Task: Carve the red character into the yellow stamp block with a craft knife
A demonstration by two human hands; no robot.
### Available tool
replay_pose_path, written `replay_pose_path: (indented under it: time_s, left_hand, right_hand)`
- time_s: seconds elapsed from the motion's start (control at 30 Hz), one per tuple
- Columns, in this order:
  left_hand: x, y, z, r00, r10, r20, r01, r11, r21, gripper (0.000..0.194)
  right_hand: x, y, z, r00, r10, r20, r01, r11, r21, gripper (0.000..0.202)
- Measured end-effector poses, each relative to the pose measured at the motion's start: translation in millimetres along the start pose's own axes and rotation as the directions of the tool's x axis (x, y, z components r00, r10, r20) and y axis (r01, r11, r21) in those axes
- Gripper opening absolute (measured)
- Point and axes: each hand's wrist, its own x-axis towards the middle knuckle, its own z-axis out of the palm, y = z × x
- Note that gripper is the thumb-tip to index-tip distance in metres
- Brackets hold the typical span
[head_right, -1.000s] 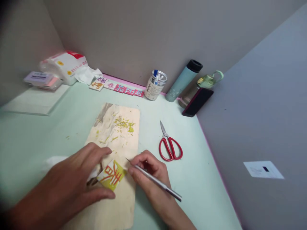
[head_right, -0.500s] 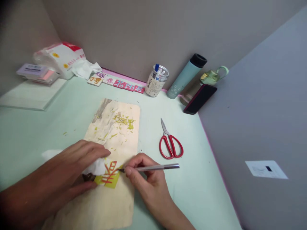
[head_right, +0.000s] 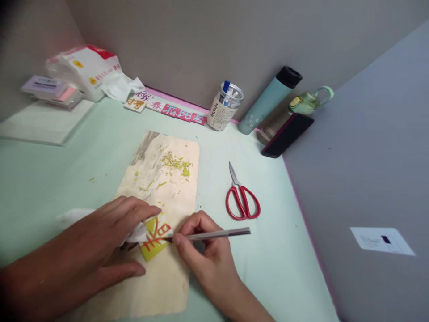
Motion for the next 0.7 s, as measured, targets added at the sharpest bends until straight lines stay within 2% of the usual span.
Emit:
replay_pose_path:
  time_s: [0.1, 0.2, 0.33, 0.43, 0.53, 0.6, 0.7]
  left_hand:
    - [4, 2, 1.3, 0.996, -0.084, 0.036, 0.084, 0.996, 0.018, 0.045]
    - [5, 0, 2.3, 0.998, -0.06, 0.032, 0.06, 0.998, -0.001, 0.033]
    - [3, -1, 3.7, 1.0, -0.01, 0.001, 0.01, 0.999, -0.031, 0.041]
    - [3, 4, 5.4, 0.999, -0.049, 0.009, 0.049, 0.998, -0.027, 0.051]
    - [7, 8, 5.1, 0.996, -0.083, 0.017, 0.083, 0.996, -0.016, 0.041]
    - [9, 8, 3.2, 0.998, -0.053, 0.025, 0.054, 0.997, -0.05, 0.037]
    - [10, 4, 0.0, 0.999, 0.033, 0.002, -0.032, 0.994, -0.106, 0.04]
  right_hand:
    - [-1, 0, 3, 0.999, -0.012, 0.035, 0.011, 1.0, 0.011, 0.024]
    - [-1, 1, 4, 0.997, -0.027, 0.07, 0.027, 1.0, 0.002, 0.023]
    - [0, 4, 4, 0.994, -0.048, 0.095, 0.049, 0.999, -0.006, 0.024]
    - [0, 5, 4, 0.993, -0.047, 0.11, 0.049, 0.999, -0.016, 0.027]
    - [-1, 2, 3, 0.994, -0.025, 0.108, 0.032, 0.998, -0.061, 0.026]
    - [-2, 1, 3, 0.994, -0.011, 0.109, 0.019, 0.997, -0.081, 0.026]
    - [-2, 1, 2, 0.993, 0.0, 0.114, 0.011, 0.995, -0.097, 0.026]
